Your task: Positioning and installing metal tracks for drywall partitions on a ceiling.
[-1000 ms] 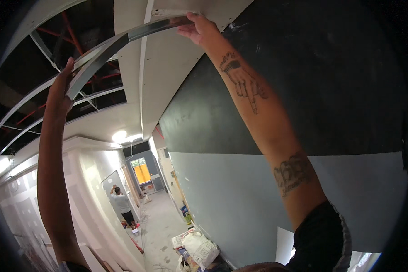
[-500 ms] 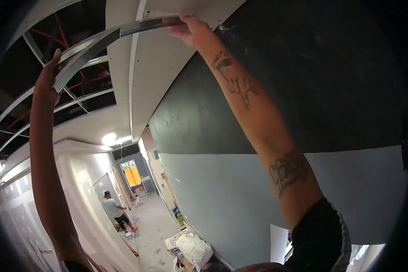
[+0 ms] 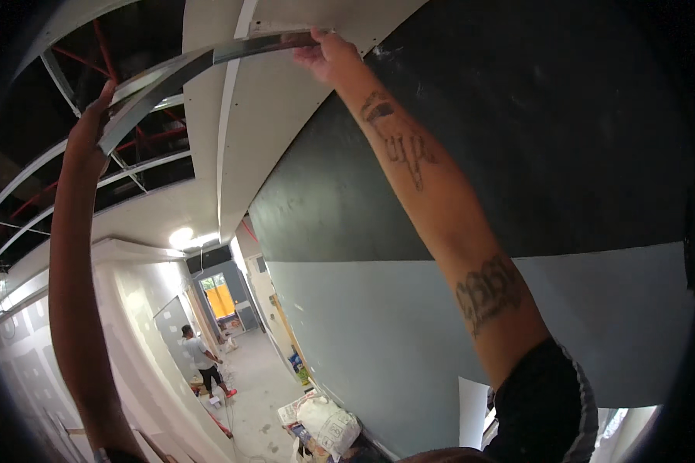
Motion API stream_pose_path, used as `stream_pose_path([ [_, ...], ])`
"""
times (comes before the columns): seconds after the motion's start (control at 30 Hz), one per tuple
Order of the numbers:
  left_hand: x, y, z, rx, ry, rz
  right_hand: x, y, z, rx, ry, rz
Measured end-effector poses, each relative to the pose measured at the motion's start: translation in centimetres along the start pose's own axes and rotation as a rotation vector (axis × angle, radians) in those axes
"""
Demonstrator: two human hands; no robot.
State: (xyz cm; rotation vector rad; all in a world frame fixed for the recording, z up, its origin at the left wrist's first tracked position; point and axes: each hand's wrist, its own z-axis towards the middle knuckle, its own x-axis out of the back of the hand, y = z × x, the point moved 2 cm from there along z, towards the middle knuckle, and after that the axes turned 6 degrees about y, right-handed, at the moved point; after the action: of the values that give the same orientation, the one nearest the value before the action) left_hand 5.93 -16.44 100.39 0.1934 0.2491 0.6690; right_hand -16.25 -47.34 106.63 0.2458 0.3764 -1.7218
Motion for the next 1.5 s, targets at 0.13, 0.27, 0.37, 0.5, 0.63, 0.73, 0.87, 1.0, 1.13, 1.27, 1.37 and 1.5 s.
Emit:
stream_pose_path([
  [0.13,-10.8,-3.3,0.7,0.064,0.009,0.094,8.7,-6.4,2.8,0.609,-0.257,-0.664],
  [0.27,-8.7,-3.5,1.4,-0.191,-0.127,0.194,10.2,-3.9,0.5,0.030,0.253,-0.015],
  [0.37,0.9,-1.8,-3.2,-0.236,0.188,0.462,5.7,-2.3,-3.4,-0.193,0.279,-0.464],
  [0.5,6.5,-1.7,-12.8,-0.220,0.383,0.419,5.6,-5.2,-2.1,0.172,0.299,-1.042],
  [0.63,15.3,-6.8,-28.8,-0.106,0.332,0.844,3.9,-7.9,1.6,0.700,0.165,-1.656],
  [0.73,17.3,-8.7,-43.4,0.206,0.369,1.225,2.4,-6.4,1.1,0.665,0.032,-1.441],
  [0.87,21.7,-13.9,-59.1,0.584,0.307,1.090,2.8,-8.4,2.0,0.843,-0.014,-1.544],
  [1.0,16.4,-16.6,-61.0,0.761,0.104,0.968,4.4,-9.8,1.1,0.835,-0.045,-2.072],
  [1.13,14.4,-20.3,-63.8,0.859,-0.038,0.830,8.4,-5.5,-7.5,-0.002,-0.451,-2.381],
  [1.27,13.7,-21.5,-69.7,0.970,-0.150,0.712,12.6,-1.7,-26.9,-0.479,-0.397,-1.928],
  [1.37,13.9,-22.2,-75.1,1.074,-0.222,0.666,22.1,1.5,-46.6,-0.680,-0.652,-1.601],
  [1.5,11.9,-23.4,-82.7,1.193,-0.312,0.586,32.6,1.7,-79.7,-1.501,0.201,-1.416],
])
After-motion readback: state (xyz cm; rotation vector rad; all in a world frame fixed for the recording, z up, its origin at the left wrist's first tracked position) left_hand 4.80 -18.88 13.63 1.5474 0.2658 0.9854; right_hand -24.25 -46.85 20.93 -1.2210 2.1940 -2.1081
